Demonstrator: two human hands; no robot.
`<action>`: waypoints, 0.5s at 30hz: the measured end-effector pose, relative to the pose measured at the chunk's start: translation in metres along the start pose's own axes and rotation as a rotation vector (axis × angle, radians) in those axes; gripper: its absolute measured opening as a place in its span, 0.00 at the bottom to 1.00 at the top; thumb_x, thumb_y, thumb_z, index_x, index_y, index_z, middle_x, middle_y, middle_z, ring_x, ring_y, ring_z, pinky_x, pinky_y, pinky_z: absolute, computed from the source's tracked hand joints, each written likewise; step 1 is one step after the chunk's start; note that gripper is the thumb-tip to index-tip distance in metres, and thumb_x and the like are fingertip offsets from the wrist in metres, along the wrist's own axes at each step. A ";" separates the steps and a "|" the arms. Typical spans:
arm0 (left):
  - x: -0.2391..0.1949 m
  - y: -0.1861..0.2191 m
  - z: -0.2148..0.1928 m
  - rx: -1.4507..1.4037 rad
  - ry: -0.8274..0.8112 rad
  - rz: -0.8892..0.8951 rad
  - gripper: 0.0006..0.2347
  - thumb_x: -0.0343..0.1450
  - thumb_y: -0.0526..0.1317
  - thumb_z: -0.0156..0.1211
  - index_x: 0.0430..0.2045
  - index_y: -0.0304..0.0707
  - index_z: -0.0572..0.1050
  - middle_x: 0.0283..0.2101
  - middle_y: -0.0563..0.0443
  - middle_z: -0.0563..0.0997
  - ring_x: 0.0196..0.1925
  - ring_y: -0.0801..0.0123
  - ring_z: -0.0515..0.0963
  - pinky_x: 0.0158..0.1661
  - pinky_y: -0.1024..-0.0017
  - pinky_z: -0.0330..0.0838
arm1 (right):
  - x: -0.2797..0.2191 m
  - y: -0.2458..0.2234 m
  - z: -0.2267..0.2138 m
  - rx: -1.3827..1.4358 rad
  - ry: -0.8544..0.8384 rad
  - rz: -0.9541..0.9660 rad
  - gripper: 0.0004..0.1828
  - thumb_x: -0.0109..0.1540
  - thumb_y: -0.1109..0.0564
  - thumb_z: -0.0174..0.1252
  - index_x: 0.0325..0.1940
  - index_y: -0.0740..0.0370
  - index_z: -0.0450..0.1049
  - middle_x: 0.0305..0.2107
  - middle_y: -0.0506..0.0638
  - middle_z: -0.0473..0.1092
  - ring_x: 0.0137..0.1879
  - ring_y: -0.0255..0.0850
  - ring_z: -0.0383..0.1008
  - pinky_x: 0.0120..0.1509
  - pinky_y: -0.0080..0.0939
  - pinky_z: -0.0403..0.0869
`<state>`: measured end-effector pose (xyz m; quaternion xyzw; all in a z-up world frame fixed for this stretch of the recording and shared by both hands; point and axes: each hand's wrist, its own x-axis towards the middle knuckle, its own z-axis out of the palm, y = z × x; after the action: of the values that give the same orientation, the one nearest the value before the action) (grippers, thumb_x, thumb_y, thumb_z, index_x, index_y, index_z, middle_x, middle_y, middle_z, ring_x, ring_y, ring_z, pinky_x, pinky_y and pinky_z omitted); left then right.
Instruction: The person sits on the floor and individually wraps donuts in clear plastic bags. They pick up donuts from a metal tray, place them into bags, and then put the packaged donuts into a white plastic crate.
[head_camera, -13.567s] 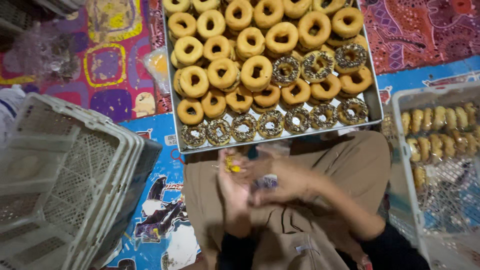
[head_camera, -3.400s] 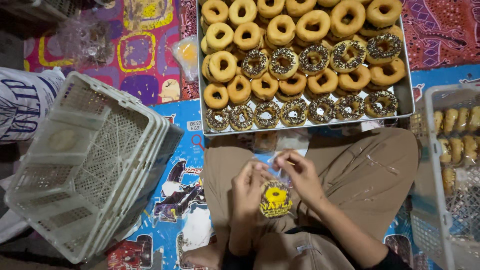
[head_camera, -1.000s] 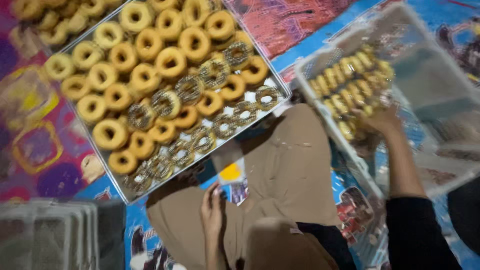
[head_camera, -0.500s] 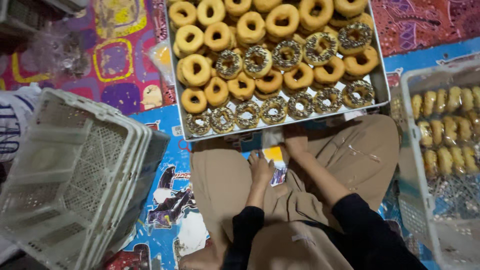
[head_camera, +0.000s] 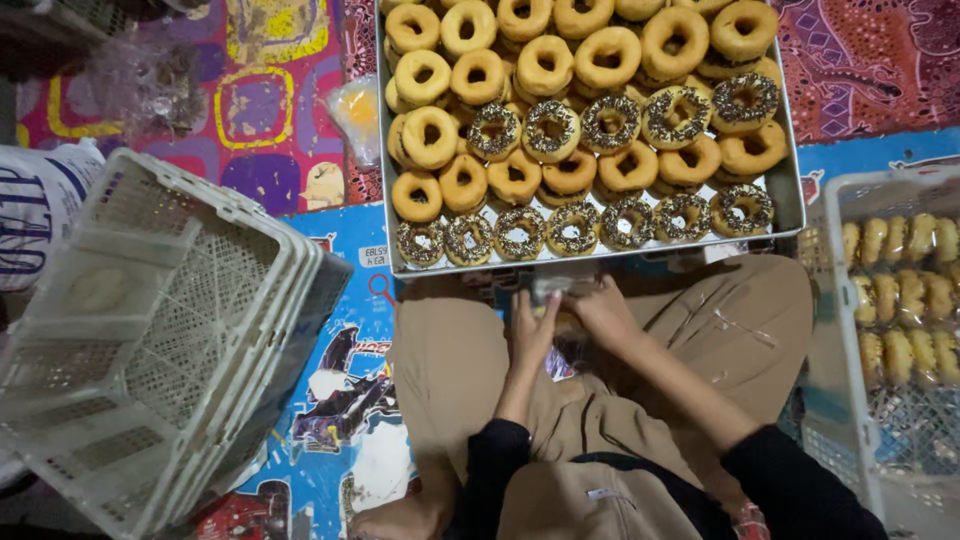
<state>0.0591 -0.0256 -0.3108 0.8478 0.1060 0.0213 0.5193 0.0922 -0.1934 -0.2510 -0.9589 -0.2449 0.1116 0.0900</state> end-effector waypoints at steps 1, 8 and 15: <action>0.008 -0.004 0.007 -0.017 -0.113 -0.110 0.29 0.72 0.54 0.62 0.52 0.19 0.71 0.53 0.25 0.76 0.56 0.45 0.75 0.55 0.57 0.69 | -0.011 -0.005 -0.010 -0.007 0.112 -0.077 0.17 0.57 0.57 0.57 0.49 0.53 0.80 0.43 0.49 0.76 0.51 0.44 0.76 0.61 0.54 0.66; 0.034 -0.024 0.029 -0.798 -0.294 -0.395 0.26 0.75 0.58 0.48 0.47 0.32 0.81 0.43 0.47 0.86 0.45 0.65 0.84 0.50 0.71 0.75 | -0.036 -0.015 -0.050 -0.101 0.286 -0.155 0.19 0.55 0.57 0.57 0.50 0.55 0.79 0.45 0.47 0.77 0.54 0.41 0.75 0.60 0.52 0.65; -0.031 0.080 -0.020 -0.143 -0.506 0.001 0.14 0.77 0.45 0.55 0.44 0.31 0.81 0.42 0.39 0.85 0.45 0.53 0.84 0.44 0.61 0.76 | -0.080 -0.030 -0.022 -0.244 0.015 -0.005 0.17 0.56 0.58 0.56 0.48 0.57 0.79 0.42 0.49 0.76 0.60 0.42 0.73 0.74 0.56 0.59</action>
<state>0.0384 -0.0497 -0.2288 0.7874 -0.0293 -0.1837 0.5878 0.0159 -0.2099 -0.2092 -0.9629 -0.2583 0.0737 -0.0253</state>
